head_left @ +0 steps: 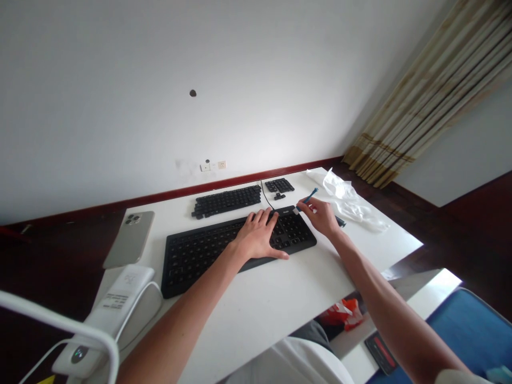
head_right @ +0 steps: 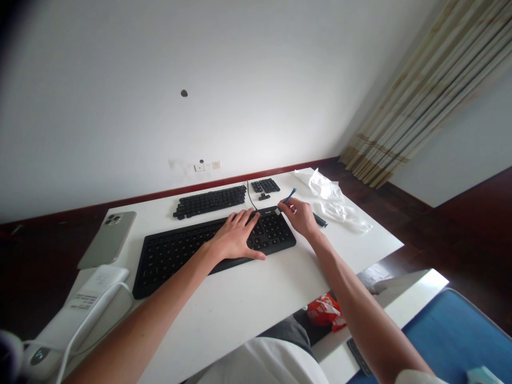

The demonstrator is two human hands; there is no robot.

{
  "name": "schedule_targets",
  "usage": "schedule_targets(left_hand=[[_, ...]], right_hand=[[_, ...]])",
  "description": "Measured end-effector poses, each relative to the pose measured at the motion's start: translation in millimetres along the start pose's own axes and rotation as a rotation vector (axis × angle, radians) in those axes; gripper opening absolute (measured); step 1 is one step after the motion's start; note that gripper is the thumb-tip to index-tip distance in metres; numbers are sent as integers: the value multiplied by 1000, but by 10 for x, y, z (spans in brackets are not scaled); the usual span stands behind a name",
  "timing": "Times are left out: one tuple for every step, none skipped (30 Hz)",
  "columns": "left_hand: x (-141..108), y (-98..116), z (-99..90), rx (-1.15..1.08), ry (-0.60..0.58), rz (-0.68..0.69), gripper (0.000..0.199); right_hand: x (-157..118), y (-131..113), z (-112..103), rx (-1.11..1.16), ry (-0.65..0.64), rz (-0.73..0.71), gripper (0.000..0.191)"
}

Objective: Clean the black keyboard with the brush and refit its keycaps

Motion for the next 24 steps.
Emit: schedule_targets(left_hand=[[-1, -1, -1, 0, -2, -2, 142], [-1, -1, -2, 0, -3, -3, 141], [-1, -1, -2, 1, -4, -5, 141], [-2, -1, -1, 2, -5, -5, 141], [-2, 0, 1, 4, -5, -6, 141], [-2, 2, 0, 6, -3, -5, 140], [-3, 3, -1, 7, 0, -5, 140], [-4, 5, -3, 9, 4, -5, 140], [-5, 7, -5, 11, 7, -5, 140], [-6, 9, -8, 11, 9, -4, 139], [-7, 11, -10, 12, 9, -5, 139], [-8, 12, -11, 12, 7, -6, 139], [-8, 12, -11, 13, 3, -7, 139], [-8, 11, -10, 13, 0, -8, 140], [-7, 9, -9, 13, -2, -10, 140], [-5, 8, -8, 14, -2, -10, 140], [-3, 6, -6, 14, -1, -10, 140], [0, 4, -2, 15, 2, -9, 140], [3, 0, 2, 15, 5, -9, 141], [5, -3, 6, 16, 10, -9, 141], [8, -5, 10, 18, 14, -7, 141], [10, -6, 14, 19, 19, -6, 141], [11, -6, 16, 21, 23, -3, 141], [12, -6, 18, 23, 27, -1, 142]], right_hand=[[4, 12, -15, -1, 7, 8, 38], [6, 18, -20, -4, 7, 10, 38], [6, 20, -16, -7, 1, 9, 38], [5, 18, -5, -10, -10, 3, 38], [2, 16, 9, -13, -20, -3, 39], [-1, 15, 23, -15, -30, -8, 39], [-4, 16, 36, -15, -38, -11, 39], [-6, 20, 46, -13, -44, -12, 40], [-8, 24, 55, -11, -50, -13, 40], [-8, 27, 62, -9, -55, -13, 40], [-8, 28, 66, -7, -59, -15, 41], [-6, 27, 69, -4, -62, -18, 41], [-5, 22, 69, -1, -64, -22, 41], [-3, 15, 68, 5, -66, -28, 41], [-2, 4, 68, 12, -69, -37, 41], [-1, -9, 68, 22, -73, -47, 40], [-1, -24, 71, 33, -79, -59, 39], [-1, -39, 74, 49, -85, -69, 38], [-2, -50, 78, 71, -90, -75, 36], [-3, -57, 82, 101, -95, -76, 35], [-4, -61, 86, 135, -98, -74, 34], [-5, -61, 90, 170, -100, -69, 33], [-6, -58, 95, 202, -101, -63, 33], [-7, -51, 100, 226, -102, -55, 33]])
Point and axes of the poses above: each hand's wrist, its own x-axis towards the middle knuckle, its own z-axis out of the palm, y = z × x, the point moved 9 cm from there along x, towards the middle knuckle, and after that the axes turned 6 degrees about x, right-handed, at the moved point
